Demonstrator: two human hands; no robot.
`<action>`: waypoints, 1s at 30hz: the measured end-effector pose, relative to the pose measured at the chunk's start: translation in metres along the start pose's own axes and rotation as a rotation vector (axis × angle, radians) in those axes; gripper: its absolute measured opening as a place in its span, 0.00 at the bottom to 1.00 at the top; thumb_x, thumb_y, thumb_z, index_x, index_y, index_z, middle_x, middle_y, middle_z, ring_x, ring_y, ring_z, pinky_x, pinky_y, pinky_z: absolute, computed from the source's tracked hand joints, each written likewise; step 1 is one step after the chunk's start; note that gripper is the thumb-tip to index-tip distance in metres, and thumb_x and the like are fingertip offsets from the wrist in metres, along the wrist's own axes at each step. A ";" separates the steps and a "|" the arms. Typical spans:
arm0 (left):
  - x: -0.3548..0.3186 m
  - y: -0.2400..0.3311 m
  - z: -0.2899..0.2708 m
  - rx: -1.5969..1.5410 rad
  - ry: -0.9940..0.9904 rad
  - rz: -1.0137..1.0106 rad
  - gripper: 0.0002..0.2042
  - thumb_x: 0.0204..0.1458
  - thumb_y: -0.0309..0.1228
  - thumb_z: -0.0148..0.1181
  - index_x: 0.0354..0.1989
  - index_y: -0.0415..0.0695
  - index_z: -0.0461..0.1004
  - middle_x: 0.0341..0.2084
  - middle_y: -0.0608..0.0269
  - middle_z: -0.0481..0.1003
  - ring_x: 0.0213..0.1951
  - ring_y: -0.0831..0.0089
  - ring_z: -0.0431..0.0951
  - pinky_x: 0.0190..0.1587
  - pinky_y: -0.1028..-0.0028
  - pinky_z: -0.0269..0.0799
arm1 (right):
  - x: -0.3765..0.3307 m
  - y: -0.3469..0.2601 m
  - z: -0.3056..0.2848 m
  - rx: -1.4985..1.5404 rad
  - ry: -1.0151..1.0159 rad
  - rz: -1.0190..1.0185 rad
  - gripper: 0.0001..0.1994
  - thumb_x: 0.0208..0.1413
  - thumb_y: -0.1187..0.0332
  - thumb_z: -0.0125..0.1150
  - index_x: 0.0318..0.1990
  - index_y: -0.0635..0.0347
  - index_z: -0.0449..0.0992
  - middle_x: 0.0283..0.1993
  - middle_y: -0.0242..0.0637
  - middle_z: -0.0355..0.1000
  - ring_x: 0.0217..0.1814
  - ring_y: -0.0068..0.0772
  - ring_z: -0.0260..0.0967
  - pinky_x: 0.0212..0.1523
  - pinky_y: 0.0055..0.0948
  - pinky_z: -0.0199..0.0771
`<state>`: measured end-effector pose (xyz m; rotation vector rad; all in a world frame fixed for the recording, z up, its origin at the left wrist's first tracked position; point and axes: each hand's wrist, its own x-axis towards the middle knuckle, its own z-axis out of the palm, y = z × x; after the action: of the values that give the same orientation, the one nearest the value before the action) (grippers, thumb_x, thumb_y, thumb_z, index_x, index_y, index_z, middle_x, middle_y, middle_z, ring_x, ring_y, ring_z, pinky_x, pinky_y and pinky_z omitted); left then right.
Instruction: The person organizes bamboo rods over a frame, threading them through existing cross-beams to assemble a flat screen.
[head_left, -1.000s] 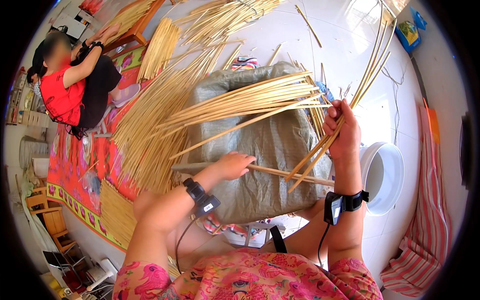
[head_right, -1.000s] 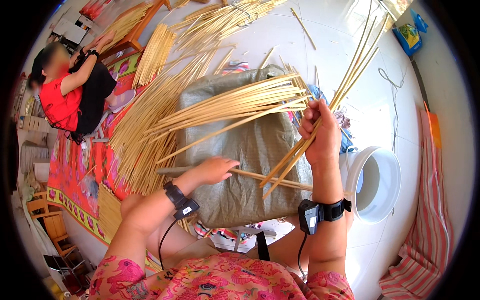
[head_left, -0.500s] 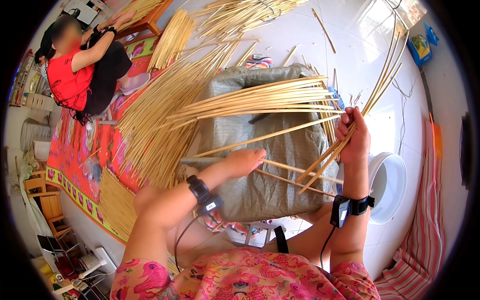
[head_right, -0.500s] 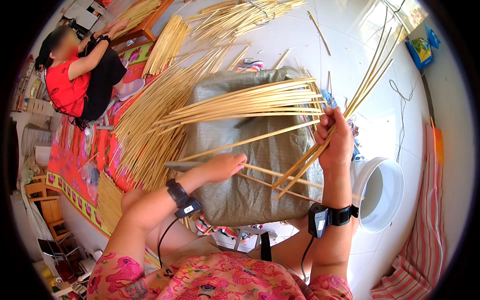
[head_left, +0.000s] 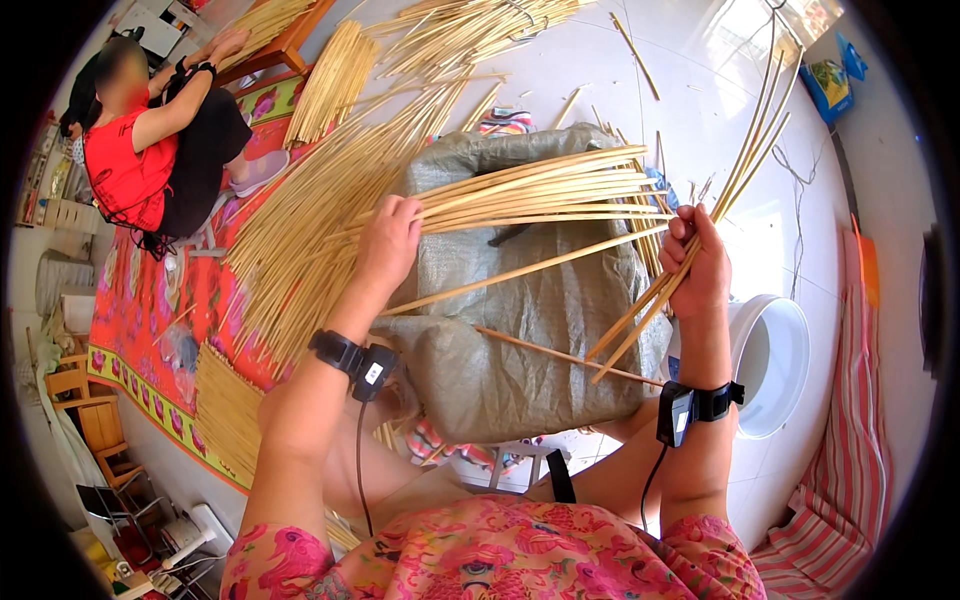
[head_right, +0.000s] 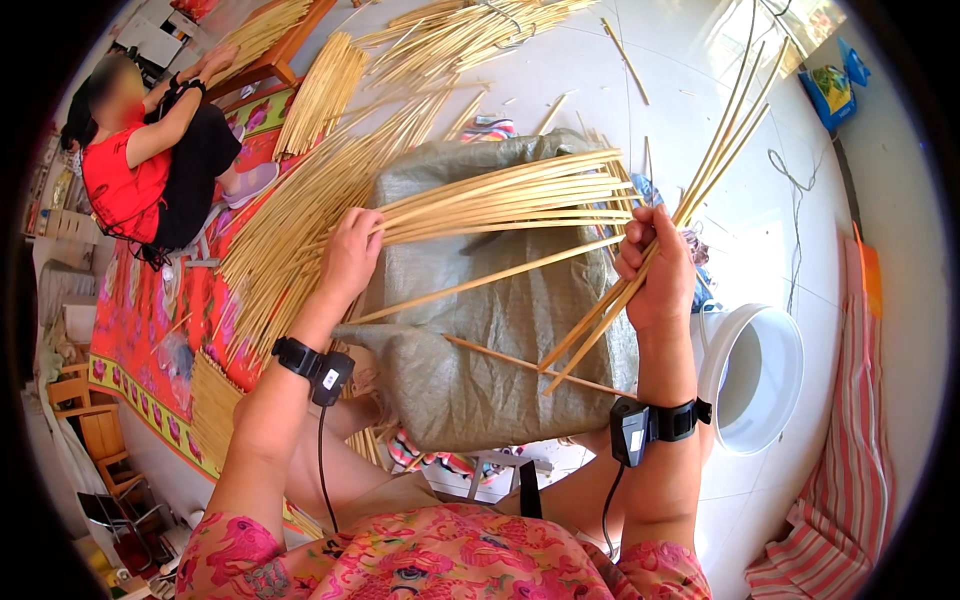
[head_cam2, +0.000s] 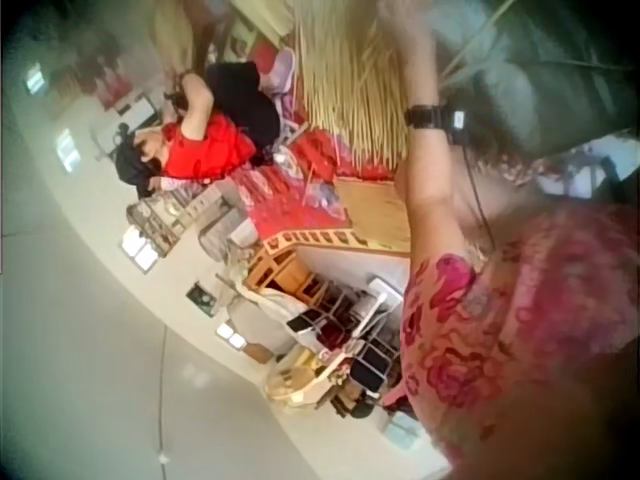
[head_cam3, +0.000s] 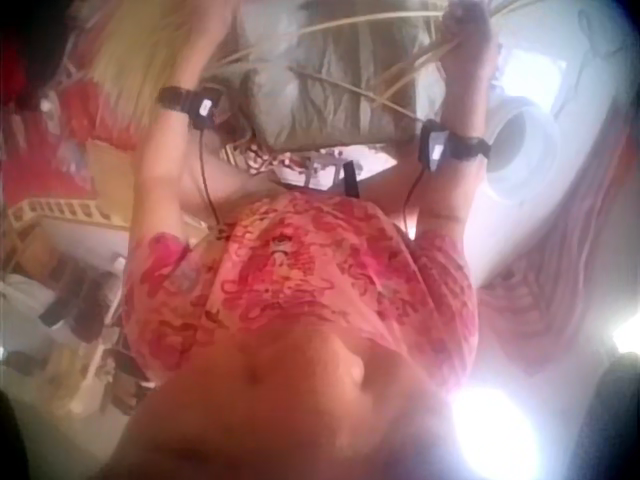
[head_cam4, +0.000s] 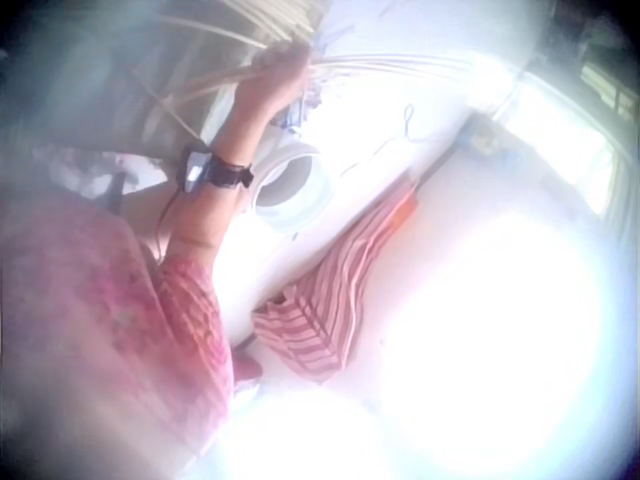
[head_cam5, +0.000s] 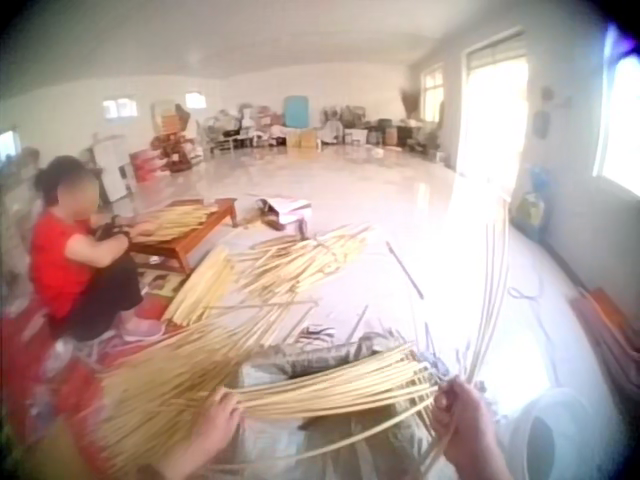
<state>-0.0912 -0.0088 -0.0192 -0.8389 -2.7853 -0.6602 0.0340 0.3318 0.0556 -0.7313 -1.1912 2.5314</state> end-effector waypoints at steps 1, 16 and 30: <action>-0.002 -0.004 0.000 0.011 -0.026 -0.011 0.12 0.46 0.23 0.57 0.40 0.42 0.68 0.38 0.55 0.70 0.41 0.57 0.71 0.43 0.63 0.68 | 0.000 0.000 0.001 -0.006 0.001 0.001 0.11 0.62 0.61 0.44 0.34 0.58 0.66 0.24 0.27 0.59 0.19 0.17 0.50 0.16 0.16 0.51; -0.021 0.048 0.008 -0.107 -0.339 0.112 0.17 0.43 0.30 0.62 0.41 0.40 0.67 0.37 0.57 0.65 0.41 0.60 0.71 0.41 0.64 0.69 | -0.003 0.003 0.004 -0.029 -0.006 0.010 0.11 0.62 0.62 0.44 0.34 0.59 0.66 0.24 0.27 0.58 0.19 0.17 0.50 0.16 0.16 0.52; -0.033 0.010 0.031 0.058 -0.275 -0.054 0.09 0.46 0.28 0.56 0.37 0.43 0.68 0.35 0.54 0.71 0.34 0.52 0.74 0.35 0.59 0.70 | -0.005 0.003 0.007 -0.037 -0.009 0.008 0.10 0.62 0.61 0.44 0.35 0.58 0.65 0.24 0.27 0.58 0.19 0.16 0.49 0.16 0.15 0.51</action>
<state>-0.0591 -0.0027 -0.0519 -0.9076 -3.0648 -0.5026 0.0342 0.3232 0.0587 -0.7355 -1.2440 2.5284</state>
